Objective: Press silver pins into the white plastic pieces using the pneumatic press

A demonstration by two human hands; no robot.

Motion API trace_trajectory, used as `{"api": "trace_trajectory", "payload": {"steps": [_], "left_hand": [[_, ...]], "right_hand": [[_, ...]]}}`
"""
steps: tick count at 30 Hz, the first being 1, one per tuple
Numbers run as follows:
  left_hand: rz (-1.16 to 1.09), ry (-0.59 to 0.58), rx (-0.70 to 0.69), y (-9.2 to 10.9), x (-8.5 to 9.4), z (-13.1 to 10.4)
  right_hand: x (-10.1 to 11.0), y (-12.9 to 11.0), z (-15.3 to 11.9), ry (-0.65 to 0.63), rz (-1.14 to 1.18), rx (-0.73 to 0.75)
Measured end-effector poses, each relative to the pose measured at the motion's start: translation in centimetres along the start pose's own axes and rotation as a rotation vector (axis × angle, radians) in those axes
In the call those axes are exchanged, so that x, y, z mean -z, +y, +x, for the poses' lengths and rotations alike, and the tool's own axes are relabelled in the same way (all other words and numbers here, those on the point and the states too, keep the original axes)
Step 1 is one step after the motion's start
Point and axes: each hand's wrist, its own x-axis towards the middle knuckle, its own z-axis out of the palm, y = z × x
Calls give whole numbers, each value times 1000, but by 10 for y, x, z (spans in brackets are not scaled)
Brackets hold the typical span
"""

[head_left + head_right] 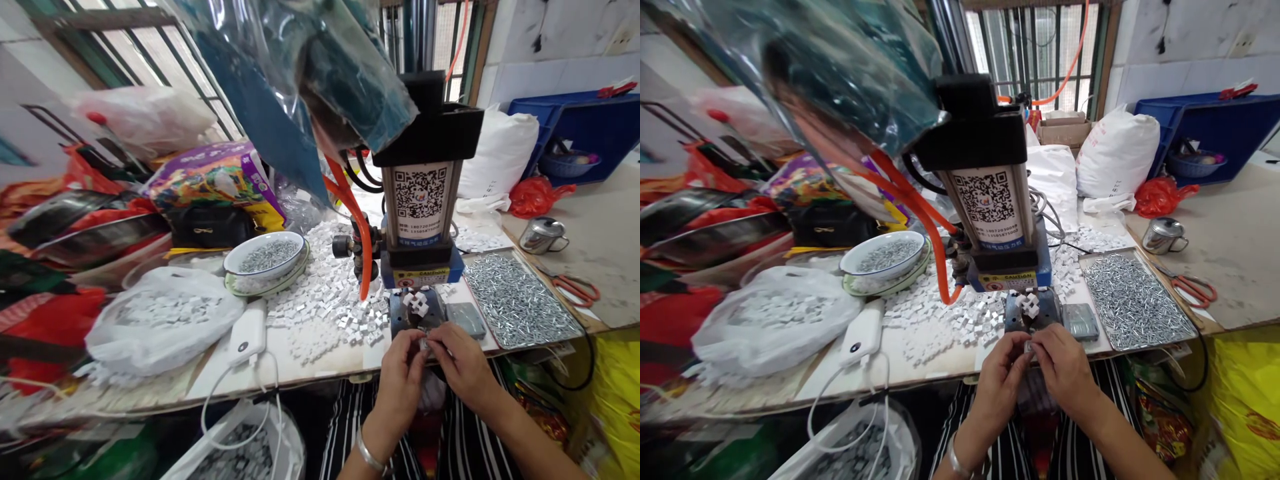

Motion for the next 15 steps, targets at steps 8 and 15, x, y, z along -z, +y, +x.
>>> {"api": "trace_trajectory", "payload": {"steps": [8, 15], "left_hand": [[-95, 52, 61, -4, -3, 1], [-176, 46, 102, -5, -6, 4]], "right_hand": [[1, -1, -8, -22, 1, 75], [-4, 3, -10, 15, 74, -3]]}}
